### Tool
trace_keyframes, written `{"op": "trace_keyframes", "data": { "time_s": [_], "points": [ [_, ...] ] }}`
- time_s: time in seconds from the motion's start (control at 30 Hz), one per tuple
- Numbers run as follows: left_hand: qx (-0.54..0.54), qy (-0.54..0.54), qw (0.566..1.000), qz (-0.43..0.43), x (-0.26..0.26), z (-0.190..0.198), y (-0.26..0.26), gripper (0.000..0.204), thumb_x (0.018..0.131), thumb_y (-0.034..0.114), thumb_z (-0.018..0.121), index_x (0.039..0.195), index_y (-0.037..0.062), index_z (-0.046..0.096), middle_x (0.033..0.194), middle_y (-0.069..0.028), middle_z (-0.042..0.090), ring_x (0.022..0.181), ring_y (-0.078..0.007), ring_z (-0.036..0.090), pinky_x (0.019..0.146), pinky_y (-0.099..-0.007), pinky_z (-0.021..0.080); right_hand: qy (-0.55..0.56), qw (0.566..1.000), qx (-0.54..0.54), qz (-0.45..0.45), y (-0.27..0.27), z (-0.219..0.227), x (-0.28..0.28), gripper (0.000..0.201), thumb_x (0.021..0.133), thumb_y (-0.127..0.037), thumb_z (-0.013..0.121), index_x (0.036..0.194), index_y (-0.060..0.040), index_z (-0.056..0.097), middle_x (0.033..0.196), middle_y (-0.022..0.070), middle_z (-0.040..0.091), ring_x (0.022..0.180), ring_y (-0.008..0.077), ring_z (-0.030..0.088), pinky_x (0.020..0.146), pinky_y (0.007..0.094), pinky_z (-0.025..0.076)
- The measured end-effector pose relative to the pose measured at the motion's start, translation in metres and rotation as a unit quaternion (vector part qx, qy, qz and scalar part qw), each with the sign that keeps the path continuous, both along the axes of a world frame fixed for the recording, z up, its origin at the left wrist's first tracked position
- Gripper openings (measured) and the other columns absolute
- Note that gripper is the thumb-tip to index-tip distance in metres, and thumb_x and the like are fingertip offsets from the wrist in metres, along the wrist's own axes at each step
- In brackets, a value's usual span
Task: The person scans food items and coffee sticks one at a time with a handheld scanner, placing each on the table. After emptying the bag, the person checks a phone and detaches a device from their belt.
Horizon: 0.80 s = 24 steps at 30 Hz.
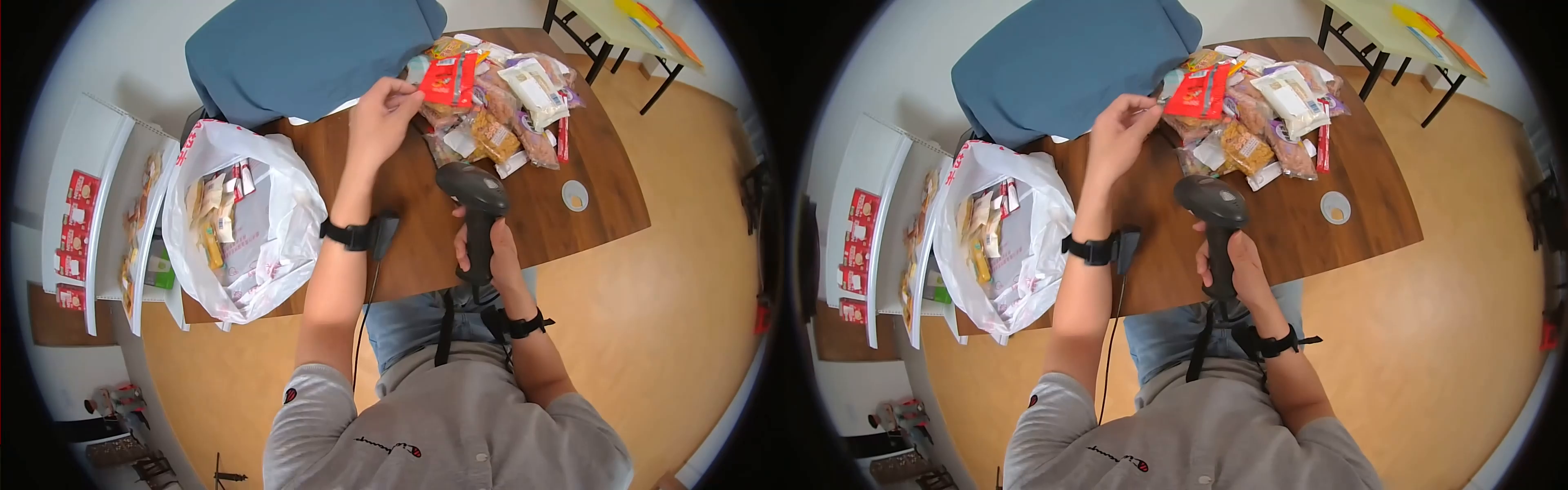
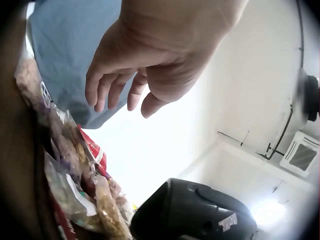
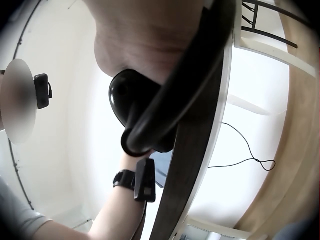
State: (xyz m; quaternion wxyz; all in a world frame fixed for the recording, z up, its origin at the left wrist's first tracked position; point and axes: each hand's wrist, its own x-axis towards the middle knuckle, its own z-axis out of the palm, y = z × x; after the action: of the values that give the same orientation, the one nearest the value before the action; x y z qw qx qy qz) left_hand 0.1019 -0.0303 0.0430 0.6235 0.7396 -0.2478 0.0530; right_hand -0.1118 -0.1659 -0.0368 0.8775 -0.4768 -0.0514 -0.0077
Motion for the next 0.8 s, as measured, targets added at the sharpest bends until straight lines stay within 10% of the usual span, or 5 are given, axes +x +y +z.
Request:
{"op": "trace_keyframes", "data": {
  "time_s": [0.2,0.37,0.57,0.8],
  "points": [
    [0.116,-0.014,0.97,0.213,0.013,-0.008,0.156,0.014,0.089,0.014,0.067,0.089,-0.0003,0.069,0.08,-0.0075,0.071,0.071,-0.0143,0.07,0.064,-0.0269,0.052,0.01,1.0,-0.002,0.006,-0.001,0.001,0.001,0.07,0.099,-0.062,0.033,0.127,0.0005,0.049,0.073,0.0093,0.059,0.056,0.0115,0.053,0.053,0.024,0.043],
    [0.426,-0.028,0.803,0.416,0.048,-0.047,0.284,0.026,0.085,0.028,0.068,0.088,0.0018,0.069,0.083,-0.0195,0.071,0.082,-0.034,0.071,0.076,-0.0404,0.055,0.014,1.0,-0.011,0.02,0.001,0.003,0.007,0.07,0.099,-0.062,0.033,0.127,0.001,0.049,0.072,0.0092,0.058,0.055,0.0117,0.054,0.052,0.0241,0.043],
    [0.543,0.013,0.722,0.428,0.061,-0.075,0.3,0.038,0.076,0.034,0.074,0.092,-0.0007,0.07,0.092,-0.0239,0.07,0.093,-0.0408,0.067,0.083,-0.0473,0.053,0.024,0.999,-0.025,0.0,0.003,0.003,0.006,0.076,0.097,-0.067,0.03,0.127,0.0003,0.048,0.07,0.0081,0.057,0.051,0.0101,0.052,0.049,0.0226,0.041],
    [0.519,0.146,0.746,0.392,0.041,-0.052,0.291,0.042,0.072,0.035,0.071,0.087,-0.0044,0.071,0.094,-0.0274,0.069,0.093,-0.0412,0.067,0.084,-0.0451,0.053,0.018,1.0,-0.022,-0.008,0.001,0.001,0.002,0.074,0.098,-0.065,0.028,0.127,0.0006,0.048,0.071,0.0086,0.057,0.052,0.0112,0.053,0.05,0.0231,0.042]
  ]
}}
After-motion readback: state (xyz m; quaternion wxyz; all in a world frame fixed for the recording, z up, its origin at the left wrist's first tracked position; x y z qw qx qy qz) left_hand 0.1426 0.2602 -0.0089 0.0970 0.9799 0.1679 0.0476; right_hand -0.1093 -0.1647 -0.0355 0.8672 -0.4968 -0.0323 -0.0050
